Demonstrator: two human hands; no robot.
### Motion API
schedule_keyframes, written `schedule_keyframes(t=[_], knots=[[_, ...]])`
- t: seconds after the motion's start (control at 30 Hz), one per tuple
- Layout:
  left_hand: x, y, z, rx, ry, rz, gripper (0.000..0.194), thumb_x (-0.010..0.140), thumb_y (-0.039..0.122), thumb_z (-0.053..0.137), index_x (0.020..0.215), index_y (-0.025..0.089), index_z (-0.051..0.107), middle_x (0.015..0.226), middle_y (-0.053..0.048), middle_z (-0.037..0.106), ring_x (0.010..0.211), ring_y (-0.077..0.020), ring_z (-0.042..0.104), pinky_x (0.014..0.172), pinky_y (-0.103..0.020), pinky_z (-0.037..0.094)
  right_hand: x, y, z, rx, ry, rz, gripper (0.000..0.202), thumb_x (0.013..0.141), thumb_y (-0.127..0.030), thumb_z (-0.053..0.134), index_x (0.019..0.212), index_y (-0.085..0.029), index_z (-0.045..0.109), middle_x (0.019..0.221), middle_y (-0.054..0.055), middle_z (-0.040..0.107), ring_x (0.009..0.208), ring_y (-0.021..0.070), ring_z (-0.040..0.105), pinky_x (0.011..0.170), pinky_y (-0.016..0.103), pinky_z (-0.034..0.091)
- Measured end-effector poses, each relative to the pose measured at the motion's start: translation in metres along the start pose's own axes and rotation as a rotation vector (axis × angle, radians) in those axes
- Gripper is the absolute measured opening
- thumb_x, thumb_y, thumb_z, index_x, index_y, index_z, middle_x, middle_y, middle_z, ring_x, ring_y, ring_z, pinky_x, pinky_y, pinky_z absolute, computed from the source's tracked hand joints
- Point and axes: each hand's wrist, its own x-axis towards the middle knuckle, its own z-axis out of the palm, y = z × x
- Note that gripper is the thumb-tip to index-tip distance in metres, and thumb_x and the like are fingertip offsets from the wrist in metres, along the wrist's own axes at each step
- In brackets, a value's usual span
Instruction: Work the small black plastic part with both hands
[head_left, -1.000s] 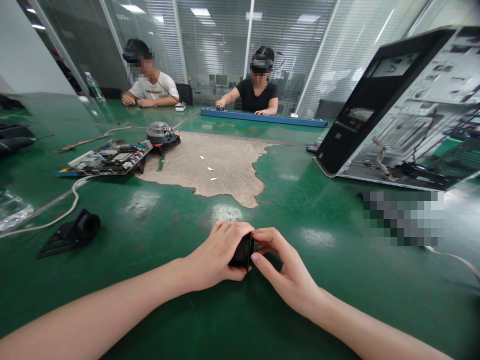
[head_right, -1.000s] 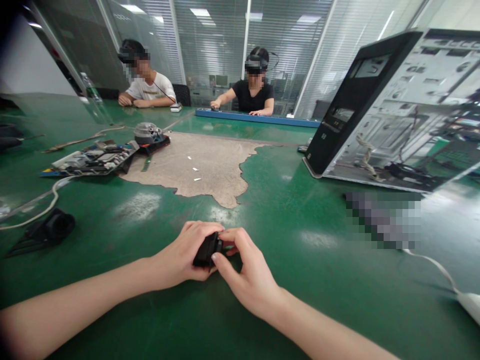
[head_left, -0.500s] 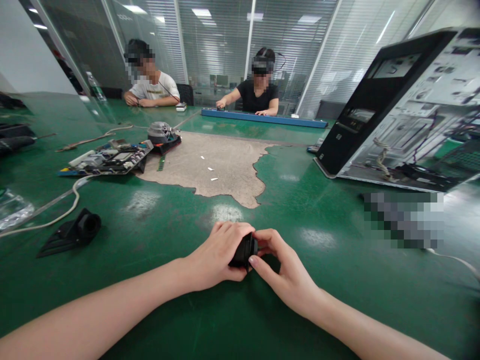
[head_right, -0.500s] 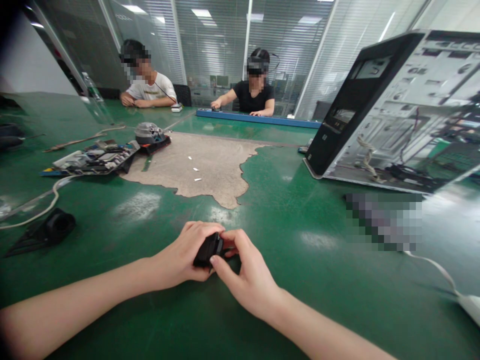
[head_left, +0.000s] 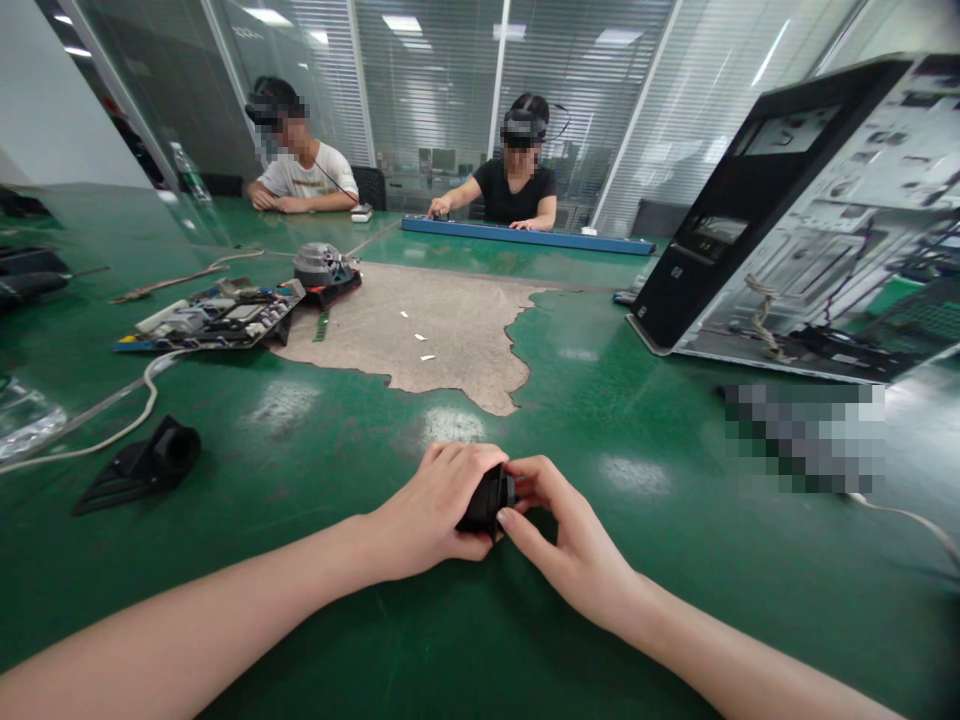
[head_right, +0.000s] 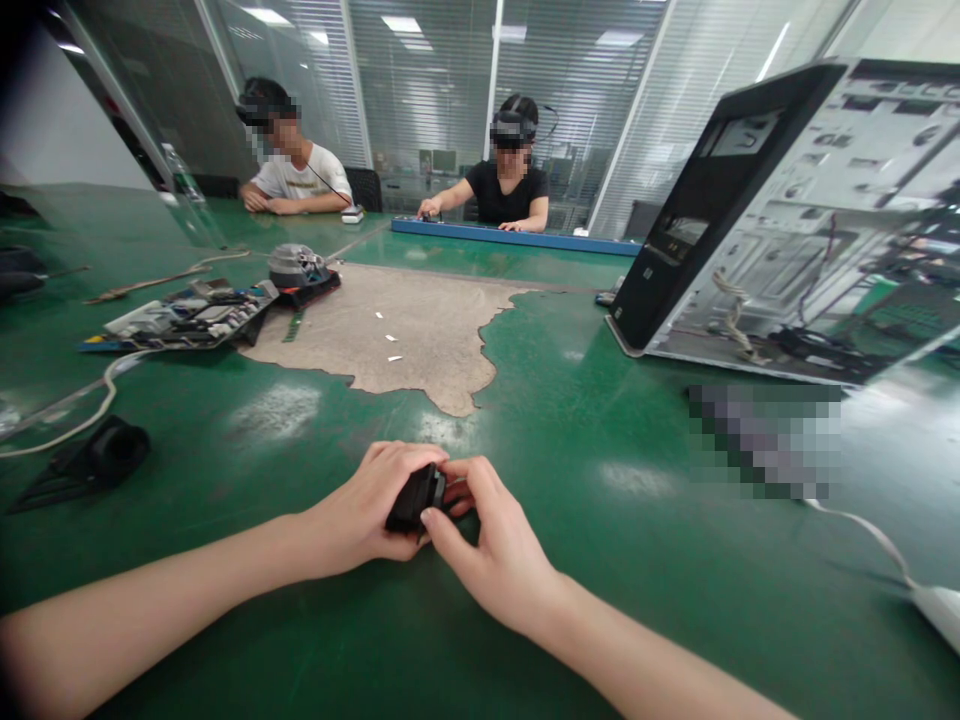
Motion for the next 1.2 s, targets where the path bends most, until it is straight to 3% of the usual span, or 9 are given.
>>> schedule_keyframes(t=[0.2, 0.5, 0.73, 1.07, 1.2], knots=[[0.0009, 0.0022, -0.0018, -0.009, -0.008, -0.006, 0.059, 0.066, 0.016, 0.058, 0.116, 0.023, 0.028, 0.114, -0.006, 0.048, 0.100, -0.0230, 0.046, 0.086, -0.039, 0.032, -0.0012, 0.0001, 0.0001, -0.016, 0.081, -0.124, 0.019, 0.079, -0.017, 0.050, 0.096, -0.023, 0.047, 0.103, 0.005, 0.047, 0.095, 0.0174, 0.049, 0.075, 0.032, 0.049], [0.0005, 0.0017, -0.0008, -0.003, -0.012, -0.004, 0.059, 0.066, 0.016, 0.059, 0.115, 0.022, 0.026, 0.114, -0.006, 0.048, 0.100, -0.0235, 0.046, 0.086, -0.039, 0.032, 0.0002, 0.0005, -0.0001, -0.007, 0.003, 0.019, 0.027, 0.080, -0.019, 0.049, 0.106, -0.022, 0.042, 0.095, 0.004, 0.052, 0.083, 0.0151, 0.054, 0.074, 0.032, 0.050], [0.0012, 0.0024, -0.0017, 0.002, -0.015, -0.003, 0.058, 0.068, 0.017, 0.058, 0.116, 0.022, 0.026, 0.115, -0.006, 0.047, 0.100, -0.0227, 0.046, 0.085, -0.039, 0.032, -0.0011, 0.0011, -0.0002, -0.001, 0.086, -0.120, 0.019, 0.079, -0.017, 0.051, 0.097, -0.023, 0.047, 0.104, 0.005, 0.049, 0.094, 0.0172, 0.051, 0.074, 0.031, 0.049], [0.0007, 0.0012, -0.0006, -0.012, 0.000, -0.007, 0.058, 0.066, 0.017, 0.058, 0.116, 0.023, 0.028, 0.113, -0.006, 0.049, 0.099, -0.0233, 0.047, 0.085, -0.039, 0.032, -0.0001, -0.0008, -0.0006, -0.007, 0.021, -0.006, 0.026, 0.079, -0.018, 0.049, 0.104, -0.022, 0.042, 0.091, 0.003, 0.054, 0.081, 0.0149, 0.055, 0.072, 0.032, 0.051], [0.0012, 0.0026, -0.0019, -0.012, -0.002, -0.003, 0.059, 0.065, 0.016, 0.057, 0.116, 0.023, 0.028, 0.114, -0.006, 0.048, 0.099, -0.0235, 0.047, 0.085, -0.039, 0.032, -0.0025, -0.0010, 0.0001, 0.014, 0.063, -0.090, 0.026, 0.076, -0.015, 0.053, 0.098, -0.023, 0.043, 0.101, 0.005, 0.050, 0.092, 0.0168, 0.053, 0.076, 0.032, 0.050]])
